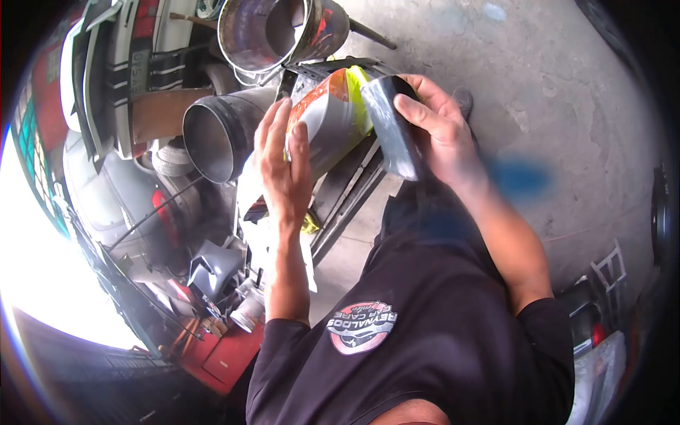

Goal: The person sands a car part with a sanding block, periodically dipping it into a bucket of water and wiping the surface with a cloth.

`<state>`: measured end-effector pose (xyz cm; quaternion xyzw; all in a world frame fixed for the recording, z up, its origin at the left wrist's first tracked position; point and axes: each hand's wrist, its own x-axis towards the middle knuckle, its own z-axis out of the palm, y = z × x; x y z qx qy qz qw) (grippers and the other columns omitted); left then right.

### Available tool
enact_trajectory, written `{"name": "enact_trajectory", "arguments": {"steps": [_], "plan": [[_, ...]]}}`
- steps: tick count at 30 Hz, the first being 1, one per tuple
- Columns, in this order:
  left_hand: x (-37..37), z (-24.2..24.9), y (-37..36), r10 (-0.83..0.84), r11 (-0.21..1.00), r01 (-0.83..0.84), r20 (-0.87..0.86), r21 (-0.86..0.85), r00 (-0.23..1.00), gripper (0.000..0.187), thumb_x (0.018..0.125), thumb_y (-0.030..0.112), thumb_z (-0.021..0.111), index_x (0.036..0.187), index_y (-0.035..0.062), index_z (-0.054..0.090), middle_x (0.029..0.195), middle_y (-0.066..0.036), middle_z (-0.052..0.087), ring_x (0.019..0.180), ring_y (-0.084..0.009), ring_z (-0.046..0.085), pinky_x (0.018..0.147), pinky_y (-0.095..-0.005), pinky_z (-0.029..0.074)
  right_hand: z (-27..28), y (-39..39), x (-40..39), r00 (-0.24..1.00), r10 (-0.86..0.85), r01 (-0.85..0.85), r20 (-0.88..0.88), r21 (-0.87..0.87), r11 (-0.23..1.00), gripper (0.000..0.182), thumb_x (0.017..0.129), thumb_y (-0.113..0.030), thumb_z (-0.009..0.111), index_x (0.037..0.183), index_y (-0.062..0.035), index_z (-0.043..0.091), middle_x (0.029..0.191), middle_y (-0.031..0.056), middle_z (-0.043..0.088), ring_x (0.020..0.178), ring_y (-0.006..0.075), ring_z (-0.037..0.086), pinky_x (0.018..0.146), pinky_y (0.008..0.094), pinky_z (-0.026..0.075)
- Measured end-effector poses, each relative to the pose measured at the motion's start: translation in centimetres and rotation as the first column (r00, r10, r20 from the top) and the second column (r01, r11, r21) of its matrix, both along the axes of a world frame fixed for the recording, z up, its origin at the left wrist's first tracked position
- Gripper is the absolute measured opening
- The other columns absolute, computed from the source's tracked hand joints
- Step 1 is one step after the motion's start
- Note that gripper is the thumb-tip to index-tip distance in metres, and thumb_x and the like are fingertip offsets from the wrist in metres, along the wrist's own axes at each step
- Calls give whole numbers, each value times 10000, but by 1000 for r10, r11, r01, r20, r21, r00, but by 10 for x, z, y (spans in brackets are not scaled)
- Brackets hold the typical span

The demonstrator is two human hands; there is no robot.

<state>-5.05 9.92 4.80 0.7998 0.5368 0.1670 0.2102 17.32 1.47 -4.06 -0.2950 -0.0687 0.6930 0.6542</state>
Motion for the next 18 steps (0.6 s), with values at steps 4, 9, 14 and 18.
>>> {"name": "enact_trajectory", "arguments": {"steps": [4, 9, 14, 18], "plan": [[26, 32, -35, 64, 954, 36, 319, -297, 946, 500, 1029, 204, 803, 1463, -10, 676, 1196, -126, 764, 1028, -202, 730, 998, -346, 565, 15, -24, -2, 925, 154, -97, -348, 177, 979, 591, 1092, -292, 744, 1569, -27, 517, 1344, 77, 734, 1168, 144, 731, 1016, 315, 601], [37, 9, -64, 390, 742, 111, 561, -661, 730, 427, 1021, 198, 849, 1362, -23, 718, 1150, -39, 764, 1019, -114, 710, 934, -300, 579, 22, -37, -14, 907, 144, -92, -397, 148, 985, 579, 1090, -285, 752, 1552, -18, 526, 1324, 92, 741, 1138, 149, 743, 1006, 301, 602], [31, 13, -77, 569, 741, -14, 617, -671, 543, 278, 981, 114, 886, 1190, -1, 744, 1018, -19, 783, 895, -55, 687, 840, -226, 550, 22, -51, -14, 693, -143, 72, 707, 129, 989, 491, 1037, -273, 806, 1415, -19, 621, 1289, 131, 730, 1155, 256, 731, 993, 366, 581], [27, 6, -94, 516, 802, -69, 630, -593, 580, 262, 976, 99, 890, 1173, 10, 743, 1000, -15, 777, 875, -51, 669, 820, -207, 529, 45, -82, -18, 189, -310, -81, 932, 330, 941, 540, 865, -173, 919, 1333, -13, 703, 1341, 213, 668, 1207, 407, 705, 1024, 456, 589]]}}
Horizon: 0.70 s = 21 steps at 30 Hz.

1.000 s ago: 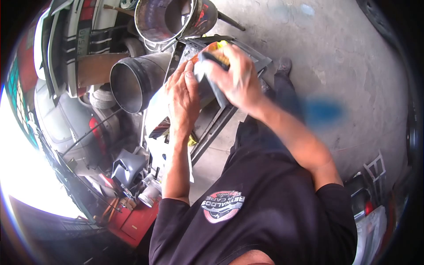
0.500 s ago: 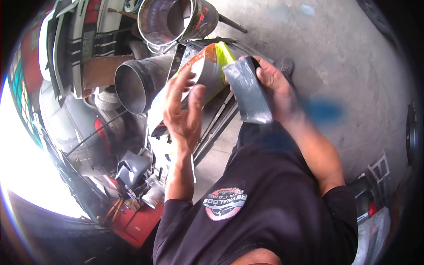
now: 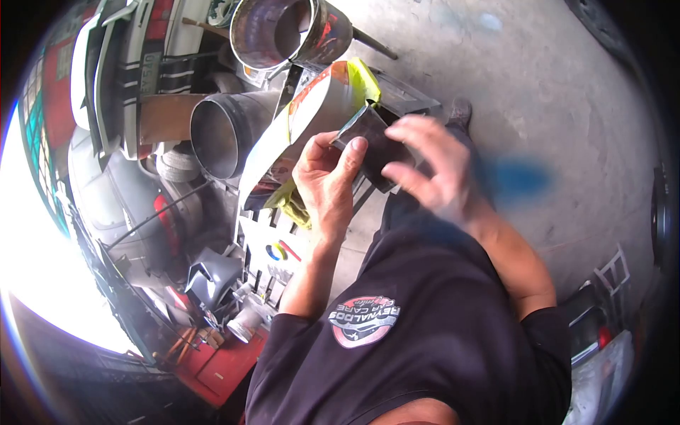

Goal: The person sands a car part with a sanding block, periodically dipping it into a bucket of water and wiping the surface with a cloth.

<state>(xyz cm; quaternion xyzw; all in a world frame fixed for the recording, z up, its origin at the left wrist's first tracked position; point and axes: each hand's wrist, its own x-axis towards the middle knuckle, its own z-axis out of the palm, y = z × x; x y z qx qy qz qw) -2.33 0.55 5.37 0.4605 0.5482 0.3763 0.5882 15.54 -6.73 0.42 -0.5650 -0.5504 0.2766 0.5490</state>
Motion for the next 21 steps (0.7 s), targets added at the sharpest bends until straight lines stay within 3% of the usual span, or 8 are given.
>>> {"name": "enact_trajectory", "arguments": {"steps": [3, 5, 7, 8, 12, 17, 20, 21], "plan": [[4, 4, -12, -55, 998, 56, -40, 10, 998, 285, 967, 108, 904, 1178, 13, 737, 936, 15, 758, 858, -52, 667, 818, -212, 534, 6, -8, -19, 1000, 20, -19, 16, -34, 999, 622, 806, -87, 935, 1371, -22, 683, 1341, 211, 660, 1186, 405, 710, 992, 454, 609], [0, 1, -16, -55, 998, 55, 42, -10, 998, 342, 941, 101, 923, 1201, 9, 721, 1111, -52, 749, 938, -77, 683, 849, -235, 545, 2, -6, -22, 997, -7, 8, -82, 7, 1000, 621, 801, -56, 915, 1373, -24, 675, 1335, 210, 660, 1183, 408, 708, 988, 449, 607], [-4, 4, -18, -98, 971, 111, -71, 212, 993, 433, 906, 122, 950, 1238, 10, 695, 1393, -145, 645, 1142, -146, 677, 965, -302, 556, 2, -3, -22, 993, -5, 9, -119, 30, 1000, 589, 811, -22, 874, 1364, -19, 672, 1307, 192, 674, 1181, 372, 717, 980, 429, 606], [-15, 2, -18, -132, 968, 147, -87, 203, 987, 600, 873, 159, 975, 1345, 37, 625, 1552, -184, 504, 1321, -221, 610, 1092, -379, 529, 1, -1, -22, 947, 56, -53, -317, 17, 998, 571, 824, -21, 853, 1364, -16, 668, 1288, 182, 682, 1166, 347, 725, 973, 414, 605], [-25, -3, -19, -53, 998, 50, 63, 46, 997, 883, 840, 223, 1010, 1512, 97, 452, 1515, -179, 535, 1375, -286, 599, 1159, -438, 516, -9, 15, -27, 750, 211, -235, -627, 45, 971, 519, 873, -36, 806, 1369, -3, 656, 1244, 146, 702, 1134, 263, 744, 967, 368, 604], [-3, 5, -14, -72, 983, 76, -34, 168, 997, 896, 921, 241, 945, 1603, 89, 383, 1550, -229, 553, 1411, -329, 596, 1171, -456, 519, -13, 42, -1, 473, 234, -490, -850, -32, 871, 485, 938, -50, 786, 1396, 10, 641, 1253, 118, 702, 1174, 205, 734, 1046, 357, 591], [2, 1, -9, 246, 968, -250, 93, 31, 965, 1108, 933, 390, 919, 1715, 88, 193, 1573, -251, 519, 1395, -374, 627, 1175, -521, 545, -23, 54, 19, 315, 290, -519, -904, 92, 850, 507, 935, -31, 780, 1418, 19, 636, 1297, 116, 697, 1228, 209, 724, 1075, 366, 592], [7, 0, -10, 270, 963, -270, 110, -11, 957, 1083, 924, 459, 913, 1692, 43, 272, 1616, -257, 514, 1431, -372, 611, 1202, -532, 520, -26, 55, 29, 291, 290, -529, -912, 100, 843, 507, 935, -31, 780, 1418, 19, 636, 1297, 116, 697, 1228, 209, 724, 1075, 366, 592]]}}
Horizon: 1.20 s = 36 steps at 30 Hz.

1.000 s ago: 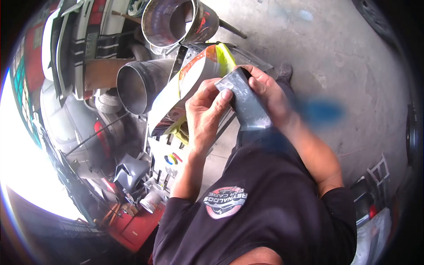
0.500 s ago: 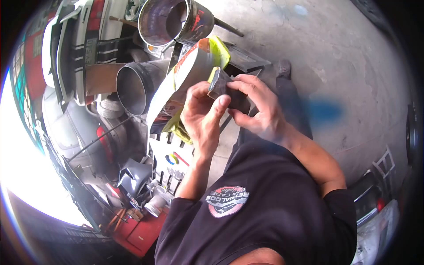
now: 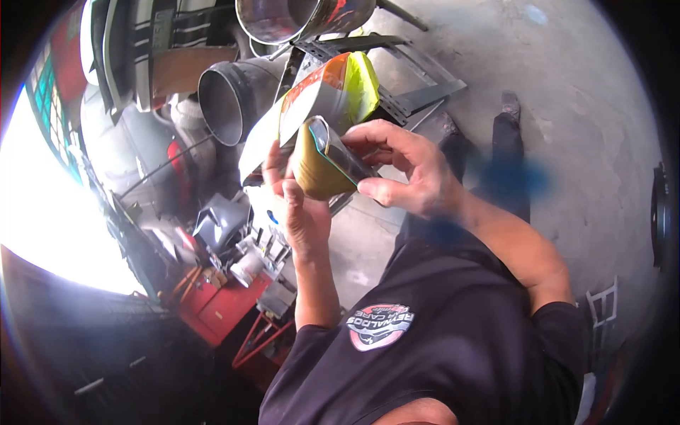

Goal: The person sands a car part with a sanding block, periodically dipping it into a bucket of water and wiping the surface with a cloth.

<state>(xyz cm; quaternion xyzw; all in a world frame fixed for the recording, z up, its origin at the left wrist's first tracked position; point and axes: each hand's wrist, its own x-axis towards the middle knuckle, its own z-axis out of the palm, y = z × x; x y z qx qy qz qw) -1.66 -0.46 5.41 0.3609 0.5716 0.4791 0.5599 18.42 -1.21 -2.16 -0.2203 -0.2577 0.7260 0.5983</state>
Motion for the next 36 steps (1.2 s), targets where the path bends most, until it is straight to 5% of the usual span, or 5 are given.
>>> {"name": "enact_trajectory", "arguments": {"steps": [4, 6, 14, 21, 36], "plan": [[34, 1, -16, -173, 950, 173, 23, -259, 985, 1056, 922, 516, 895, 1693, 27, 365, 1667, -205, 495, 1535, -314, 514, 1262, -494, 465, -16, 1, 25, 991, 131, -130, -16, 40, 991, 486, 913, -21, 786, 1385, -11, 672, 1376, 140, 693, 1235, 261, 724, 1110, 397, 574], [64, -7, -20, -146, 976, 139, -29, -166, 989, 1051, 922, 401, 920, 1709, 18, 338, 1700, -222, 466, 1557, -323, 491, 1275, -495, 445, -28, 8, 32, 908, -145, 11, 393, 323, 946, 512, 877, -33, 818, 1372, -40, 687, 1357, 172, 689, 1230, 338, 716, 1080, 421, 580], [101, -23, -23, 111, 985, -50, -388, 163, 915, 703, 1012, 251, 857, 1568, -44, 545, 1559, -181, 631, 1389, -257, 636, 1190, -430, 501, -34, 20, 30, 942, -152, 30, 300, 375, 927, 477, 872, -58, 820, 1336, -30, 716, 1360, 188, 656, 1194, 394, 698, 1015, 454, 597], [58, 9, 38, 59, 873, 481, -960, -83, -273, 621, 846, 80, 938, 1422, -10, 726, 1364, -174, 689, 1221, -357, 666, 1067, -471, 516, -106, 88, 26, 719, -408, 52, 563, 541, 839, 434, 928, -115, 793, 1354, -54, 732, 1361, 167, 697, 1266, 358, 681, 1121, 476, 555], [65, -21, 74, 156, 774, 555, -756, -306, -635, 588, 714, 69, 875, 1289, 189, 844, 1425, -109, 616, 1254, -338, 563, 1087, -495, 390, -142, 153, -18, 783, -359, -108, 508, 680, 725, 494, 952, -212, 778, 1425, -84, 719, 1424, 99, 728, 1356, 285, 655, 1215, 457, 459]]}}
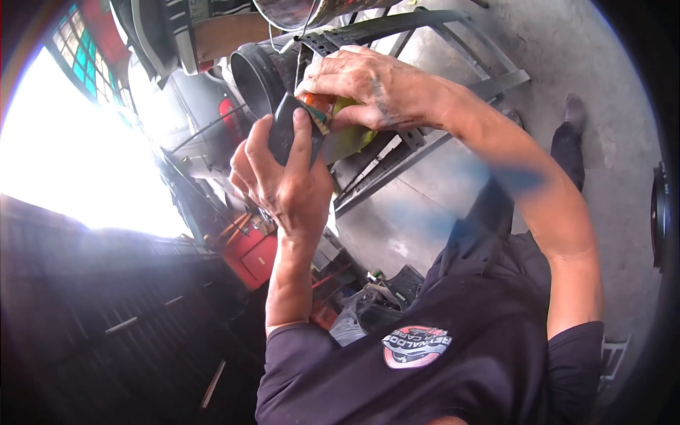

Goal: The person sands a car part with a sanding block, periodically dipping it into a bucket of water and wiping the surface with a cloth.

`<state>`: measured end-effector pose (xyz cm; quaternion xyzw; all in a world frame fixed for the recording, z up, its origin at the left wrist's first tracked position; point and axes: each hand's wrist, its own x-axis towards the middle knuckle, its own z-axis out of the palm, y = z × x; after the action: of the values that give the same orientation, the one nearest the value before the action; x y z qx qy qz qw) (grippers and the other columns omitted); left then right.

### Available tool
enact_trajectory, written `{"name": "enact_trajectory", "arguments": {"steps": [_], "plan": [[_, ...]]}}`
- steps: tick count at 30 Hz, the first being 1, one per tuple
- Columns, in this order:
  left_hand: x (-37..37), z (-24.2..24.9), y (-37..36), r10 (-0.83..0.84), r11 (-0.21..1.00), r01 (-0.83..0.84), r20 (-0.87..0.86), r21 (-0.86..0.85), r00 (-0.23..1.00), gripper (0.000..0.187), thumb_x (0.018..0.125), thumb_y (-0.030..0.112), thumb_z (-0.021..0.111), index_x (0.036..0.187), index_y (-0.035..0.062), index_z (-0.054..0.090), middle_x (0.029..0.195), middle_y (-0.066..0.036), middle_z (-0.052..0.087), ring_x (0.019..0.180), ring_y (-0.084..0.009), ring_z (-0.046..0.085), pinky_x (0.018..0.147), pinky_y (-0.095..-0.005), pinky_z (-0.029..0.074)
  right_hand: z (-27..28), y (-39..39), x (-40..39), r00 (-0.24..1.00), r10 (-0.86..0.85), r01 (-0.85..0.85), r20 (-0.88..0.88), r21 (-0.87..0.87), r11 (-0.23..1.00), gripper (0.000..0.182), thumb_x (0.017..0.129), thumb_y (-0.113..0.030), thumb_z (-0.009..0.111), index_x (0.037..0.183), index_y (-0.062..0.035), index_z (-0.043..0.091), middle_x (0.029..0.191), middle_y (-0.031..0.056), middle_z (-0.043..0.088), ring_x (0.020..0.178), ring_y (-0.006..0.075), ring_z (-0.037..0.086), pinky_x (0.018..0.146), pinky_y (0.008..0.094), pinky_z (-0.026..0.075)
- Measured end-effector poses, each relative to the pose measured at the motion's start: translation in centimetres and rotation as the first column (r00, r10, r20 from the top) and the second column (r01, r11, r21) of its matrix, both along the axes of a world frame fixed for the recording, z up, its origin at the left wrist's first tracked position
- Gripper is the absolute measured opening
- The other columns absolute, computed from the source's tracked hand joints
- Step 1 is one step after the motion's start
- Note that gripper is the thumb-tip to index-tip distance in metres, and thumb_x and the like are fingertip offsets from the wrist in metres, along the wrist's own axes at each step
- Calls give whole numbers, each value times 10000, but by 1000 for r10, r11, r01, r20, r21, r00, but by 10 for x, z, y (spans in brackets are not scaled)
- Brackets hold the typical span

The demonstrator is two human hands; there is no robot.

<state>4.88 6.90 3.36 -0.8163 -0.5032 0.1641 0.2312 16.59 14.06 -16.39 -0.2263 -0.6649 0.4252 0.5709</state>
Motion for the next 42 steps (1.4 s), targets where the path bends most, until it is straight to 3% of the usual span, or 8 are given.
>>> {"name": "enact_trajectory", "arguments": {"steps": [12, 16, 18, 22, 24, 32, 33, 42], "plan": [[17, 0, 8, 33, 999, -34, -71, -19, 997, 554, 761, 42, 835, 1303, 159, 839, 1385, -138, 644, 1262, -363, 583, 1115, -479, 420, -2, 0, -3, 996, -51, 50, 78, 8, 999, 532, 913, -273, 841, 1416, -136, 737, 1384, 70, 726, 1275, 321, 682, 1102, 469, 563], [3, 7, -12, 45, 999, -45, -16, 16, 999, 535, 766, 38, 831, 1288, 152, 848, 1380, -143, 640, 1246, -354, 567, 1100, -481, 429, -5, 2, -6, 998, 21, -22, -56, -29, 999, 523, 903, -304, 849, 1391, -142, 754, 1359, 72, 729, 1271, 328, 682, 1079, 471, 574], [5, 0, 2, -7, 1000, 7, -32, 16, 999, 564, 714, 27, 815, 1262, 157, 847, 1397, -116, 606, 1236, -348, 558, 1078, -484, 384, -5, 2, -5, 997, 38, -39, -61, -13, 999, 582, 862, -221, 867, 1400, -74, 702, 1361, 117, 692, 1263, 362, 641, 1103, 488, 526], [12, -5, 9, 17, 1000, -17, -38, -2, 999, 523, 720, 27, 802, 1223, 152, 865, 1359, -129, 629, 1216, -343, 559, 1070, -476, 394, -6, 7, -3, 999, 31, -31, 19, -10, 999, 564, 866, -228, 861, 1388, -81, 706, 1361, 102, 688, 1259, 363, 638, 1100, 491, 523], [0, 3, -9, 33, 999, -33, 0, 14, 999, 543, 722, 30, 789, 1248, 147, 854, 1353, -136, 627, 1231, -348, 551, 1071, -483, 392, -8, 3, -9, 1000, -10, 10, -12, -3, 1000, 547, 893, -315, 855, 1401, -146, 740, 1357, 63, 734, 1288, 302, 675, 1106, 469, 553], [-3, -5, 3, 3, 1000, -3, 27, 21, 1000, 569, 716, 23, 833, 1270, 152, 848, 1389, -143, 635, 1227, -348, 576, 1087, -470, 383, -9, 3, -7, 1000, -11, 11, -5, -6, 1000, 552, 884, -319, 862, 1391, -136, 742, 1327, 58, 747, 1271, 300, 688, 1079, 479, 568], [3, 1, -7, 28, 999, -28, 14, 31, 1000, 499, 777, 21, 849, 1265, 120, 853, 1362, -141, 649, 1238, -340, 581, 1078, -461, 445, -9, 3, -8, 999, -29, 29, -21, -5, 1000, 532, 882, -311, 863, 1371, -136, 747, 1315, 53, 749, 1263, 301, 691, 1068, 478, 574], [-1, -1, 0, 2, 1000, -2, 6, -4, 1000, 555, 716, 25, 835, 1254, 159, 849, 1368, -124, 624, 1212, -339, 554, 1076, -469, 389, -8, 5, -6, 999, -45, 44, 5, 19, 999, 539, 871, -277, 874, 1376, -138, 748, 1301, 53, 736, 1223, 304, 692, 1041, 479, 593]]}}
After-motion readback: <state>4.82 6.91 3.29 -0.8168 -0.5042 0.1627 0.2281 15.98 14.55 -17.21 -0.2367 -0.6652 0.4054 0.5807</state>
